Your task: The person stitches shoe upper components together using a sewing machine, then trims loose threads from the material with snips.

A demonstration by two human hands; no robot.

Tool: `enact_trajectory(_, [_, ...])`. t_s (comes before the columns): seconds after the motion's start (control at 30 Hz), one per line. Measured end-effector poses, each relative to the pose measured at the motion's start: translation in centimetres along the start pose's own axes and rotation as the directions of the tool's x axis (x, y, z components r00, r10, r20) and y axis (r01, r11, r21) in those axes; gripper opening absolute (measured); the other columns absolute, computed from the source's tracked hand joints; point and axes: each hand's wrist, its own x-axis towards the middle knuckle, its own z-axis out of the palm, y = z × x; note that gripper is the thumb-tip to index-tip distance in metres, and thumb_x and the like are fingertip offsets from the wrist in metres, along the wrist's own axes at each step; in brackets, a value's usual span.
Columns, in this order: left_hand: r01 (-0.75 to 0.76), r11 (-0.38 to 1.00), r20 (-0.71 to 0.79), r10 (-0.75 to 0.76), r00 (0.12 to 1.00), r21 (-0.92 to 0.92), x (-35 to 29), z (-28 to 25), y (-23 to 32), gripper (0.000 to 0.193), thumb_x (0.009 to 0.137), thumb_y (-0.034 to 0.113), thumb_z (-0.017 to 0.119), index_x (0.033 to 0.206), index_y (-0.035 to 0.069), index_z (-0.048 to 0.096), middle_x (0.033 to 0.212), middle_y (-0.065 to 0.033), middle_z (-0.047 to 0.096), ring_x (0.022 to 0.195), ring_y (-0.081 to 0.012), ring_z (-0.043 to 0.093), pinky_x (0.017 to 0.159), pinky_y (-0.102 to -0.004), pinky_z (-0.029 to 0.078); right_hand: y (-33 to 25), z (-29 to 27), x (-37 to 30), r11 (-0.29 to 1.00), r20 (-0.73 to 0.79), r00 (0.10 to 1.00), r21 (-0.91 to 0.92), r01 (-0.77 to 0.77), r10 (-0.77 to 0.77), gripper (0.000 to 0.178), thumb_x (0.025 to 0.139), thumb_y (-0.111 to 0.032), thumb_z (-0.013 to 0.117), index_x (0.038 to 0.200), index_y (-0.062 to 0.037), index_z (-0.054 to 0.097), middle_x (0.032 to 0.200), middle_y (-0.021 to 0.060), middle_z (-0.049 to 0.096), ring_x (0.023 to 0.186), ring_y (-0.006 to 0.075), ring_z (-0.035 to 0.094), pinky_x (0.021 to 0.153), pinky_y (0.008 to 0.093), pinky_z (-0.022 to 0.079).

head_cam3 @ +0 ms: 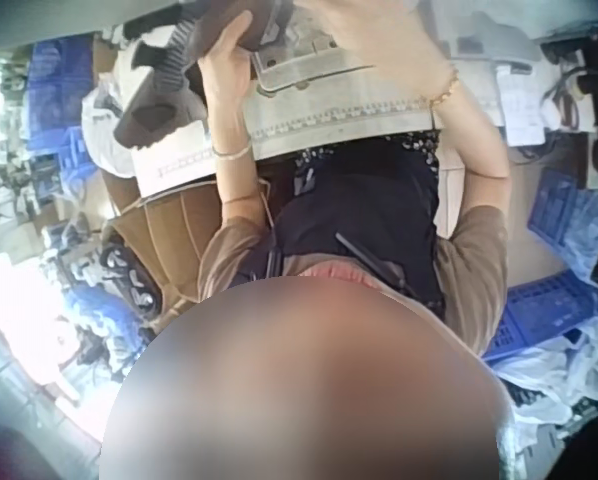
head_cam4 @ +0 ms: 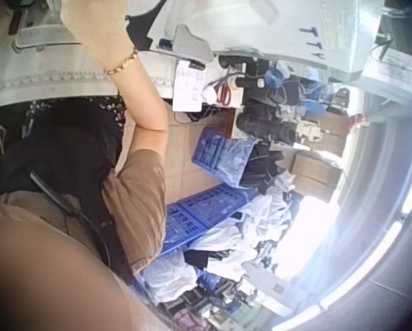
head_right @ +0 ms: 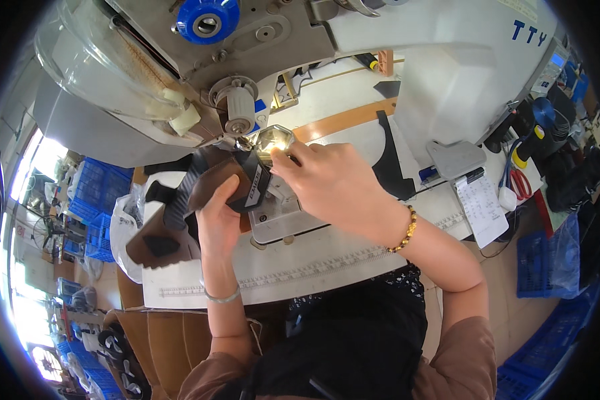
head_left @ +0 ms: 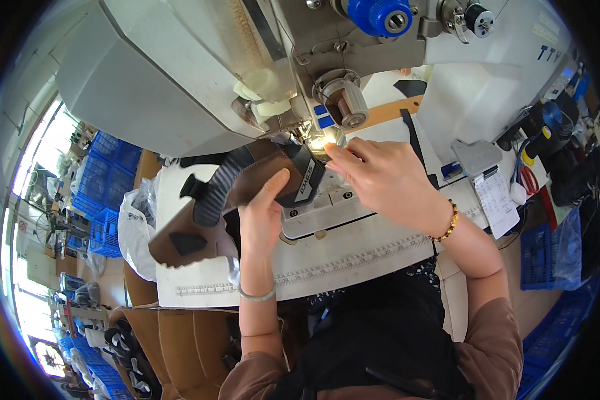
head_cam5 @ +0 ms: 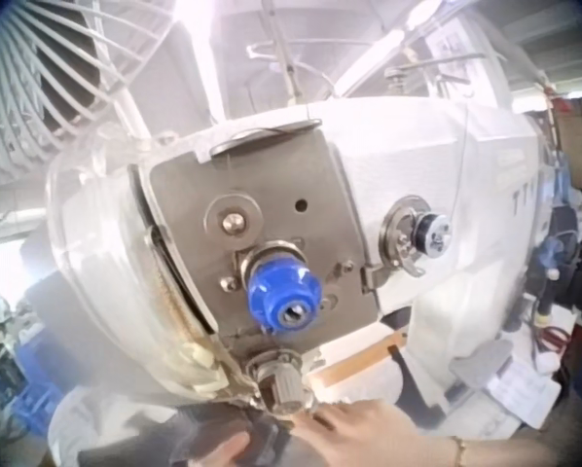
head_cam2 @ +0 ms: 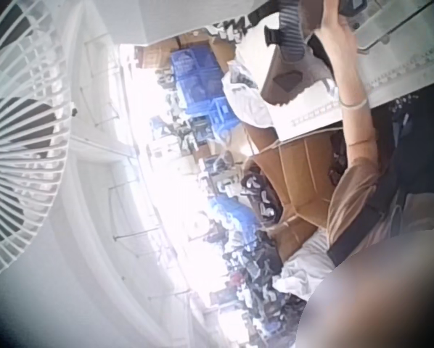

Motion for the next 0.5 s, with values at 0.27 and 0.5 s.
enact_trajectory(0.27, [0.039, 0.998, 0.101, -0.034, 0.994, -0.044, 0.4, -0.4, 1.2, 0.023, 0.084, -0.005, 0.063, 0.107, -0.003, 0.064, 0.104, -0.0104, 0.067, 0.094, -0.0174, 0.065, 0.083, -0.0285, 0.051, -0.6, -1.5, -1.2, 0.977, 0.065, 0.978, 0.061, -0.203, 0.199, 0.031, 0.084, -0.019, 0.069, 0.109, -0.0043, 0.058, 0.07, 0.0047, 0.054, 0.055, 0.0211, 0.056, 0.049, 0.0327, 0.043])
enact_trajectory(0.5, [0.028, 0.997, 0.129, -0.018, 0.991, -0.078, 0.9, -1.4, 0.0, 0.024, 0.084, -0.005, 0.063, 0.108, -0.003, 0.063, 0.105, -0.0101, 0.067, 0.095, -0.017, 0.064, 0.086, -0.028, 0.05, 1.2, 1.3, -2.3, 0.976, -0.174, 0.985, 0.213, 0.045, -0.007, 0.036, 0.075, -0.019, 0.073, 0.107, -0.0096, 0.058, 0.084, 0.0032, 0.058, 0.063, 0.0173, 0.059, 0.051, 0.0296, 0.047])
